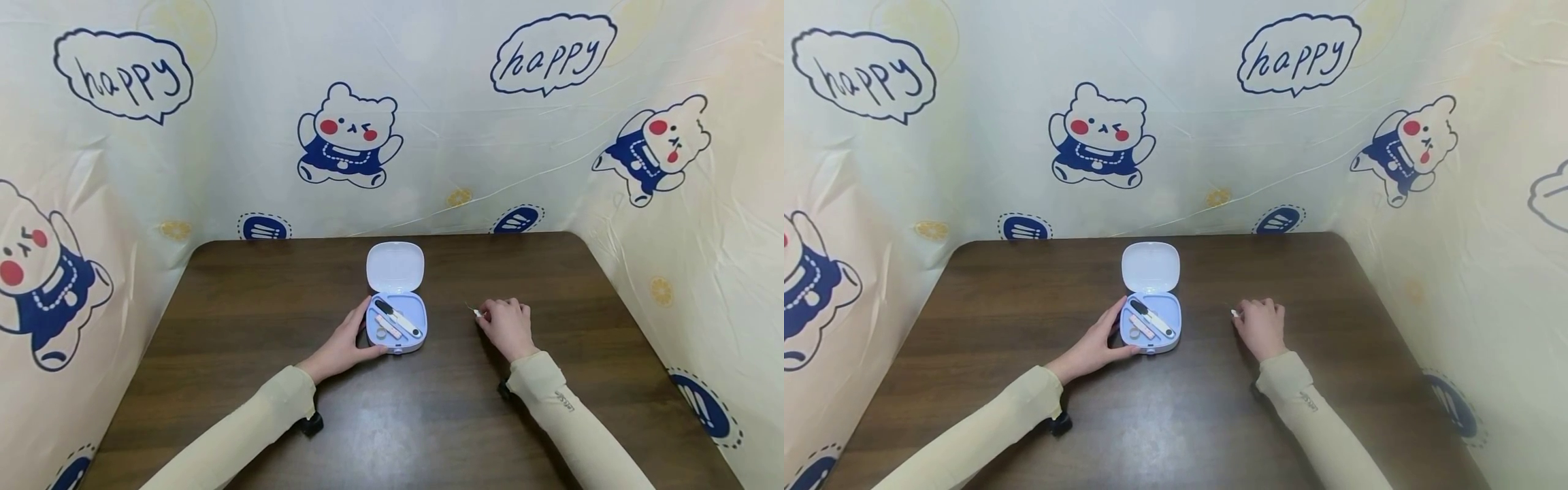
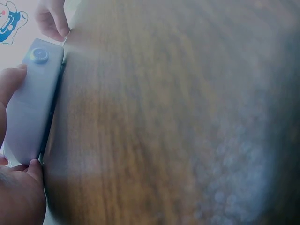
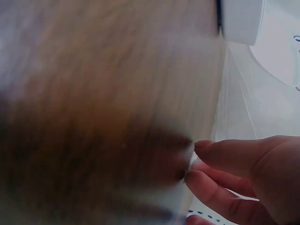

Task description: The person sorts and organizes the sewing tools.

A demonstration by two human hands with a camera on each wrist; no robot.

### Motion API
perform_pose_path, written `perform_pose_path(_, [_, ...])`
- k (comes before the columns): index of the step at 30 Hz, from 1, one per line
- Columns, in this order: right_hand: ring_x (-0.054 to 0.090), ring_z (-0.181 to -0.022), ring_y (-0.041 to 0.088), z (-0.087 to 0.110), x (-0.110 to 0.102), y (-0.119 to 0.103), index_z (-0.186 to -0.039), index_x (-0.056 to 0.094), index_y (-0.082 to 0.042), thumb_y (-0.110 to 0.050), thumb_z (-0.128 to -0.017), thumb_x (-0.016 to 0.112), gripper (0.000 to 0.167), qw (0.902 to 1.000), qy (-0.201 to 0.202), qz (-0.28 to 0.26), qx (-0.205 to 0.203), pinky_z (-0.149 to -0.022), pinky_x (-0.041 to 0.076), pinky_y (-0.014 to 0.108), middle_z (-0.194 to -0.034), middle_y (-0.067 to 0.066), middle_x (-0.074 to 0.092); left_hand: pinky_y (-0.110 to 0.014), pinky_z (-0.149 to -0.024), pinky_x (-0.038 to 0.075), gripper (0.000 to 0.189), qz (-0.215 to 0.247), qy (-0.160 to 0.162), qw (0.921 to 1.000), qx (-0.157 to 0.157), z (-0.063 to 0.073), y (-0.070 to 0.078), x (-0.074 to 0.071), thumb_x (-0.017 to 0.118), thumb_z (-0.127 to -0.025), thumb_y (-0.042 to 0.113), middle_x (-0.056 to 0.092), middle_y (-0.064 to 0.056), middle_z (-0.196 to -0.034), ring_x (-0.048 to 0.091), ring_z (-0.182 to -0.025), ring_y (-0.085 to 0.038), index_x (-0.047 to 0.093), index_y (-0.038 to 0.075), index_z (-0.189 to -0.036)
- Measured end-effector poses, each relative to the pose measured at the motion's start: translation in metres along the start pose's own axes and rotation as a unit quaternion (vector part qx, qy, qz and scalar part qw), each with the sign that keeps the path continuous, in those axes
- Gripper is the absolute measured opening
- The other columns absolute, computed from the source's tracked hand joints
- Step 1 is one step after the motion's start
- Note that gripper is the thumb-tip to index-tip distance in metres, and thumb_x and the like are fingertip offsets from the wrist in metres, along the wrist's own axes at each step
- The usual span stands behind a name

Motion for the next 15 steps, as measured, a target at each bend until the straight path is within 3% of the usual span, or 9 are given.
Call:
perform_pose_path(10, [0.060,-0.096,0.040,-0.0037,0.0020,0.0032,-0.094,0.075,-0.009,-0.016,-0.093,0.079,0.008,0.9999,0.002,0.010,0.005,-0.092,0.041,0.063,-0.083,0.005,0.071,-0.049,-0.123,0.030,0.114,0.000,0.001,1.0000,0.008,0.0003,0.0007,-0.0003,0.082,-0.090,0.046,0.019,-0.013,-0.171,0.030,-0.154,-0.028,0.006,0.016,-0.169])
perform_pose_path(15, [0.058,-0.099,0.040,-0.0059,0.0022,0.0029,-0.095,0.074,-0.010,-0.016,-0.094,0.077,0.007,0.9992,-0.036,0.009,0.017,-0.093,0.039,0.063,-0.085,0.005,0.071,-0.049,-0.123,0.029,0.114,-0.004,0.000,0.9999,0.009,0.0001,-0.0004,0.0004,0.081,-0.090,0.047,0.019,-0.013,-0.171,0.030,-0.154,-0.028,0.006,0.015,-0.169])
Point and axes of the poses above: each hand's wrist, its own z-axis away from the middle knuckle, its own x-axis out of the palm, y = z × x, the point moved 6 cm from there along -z, towards the middle knuckle
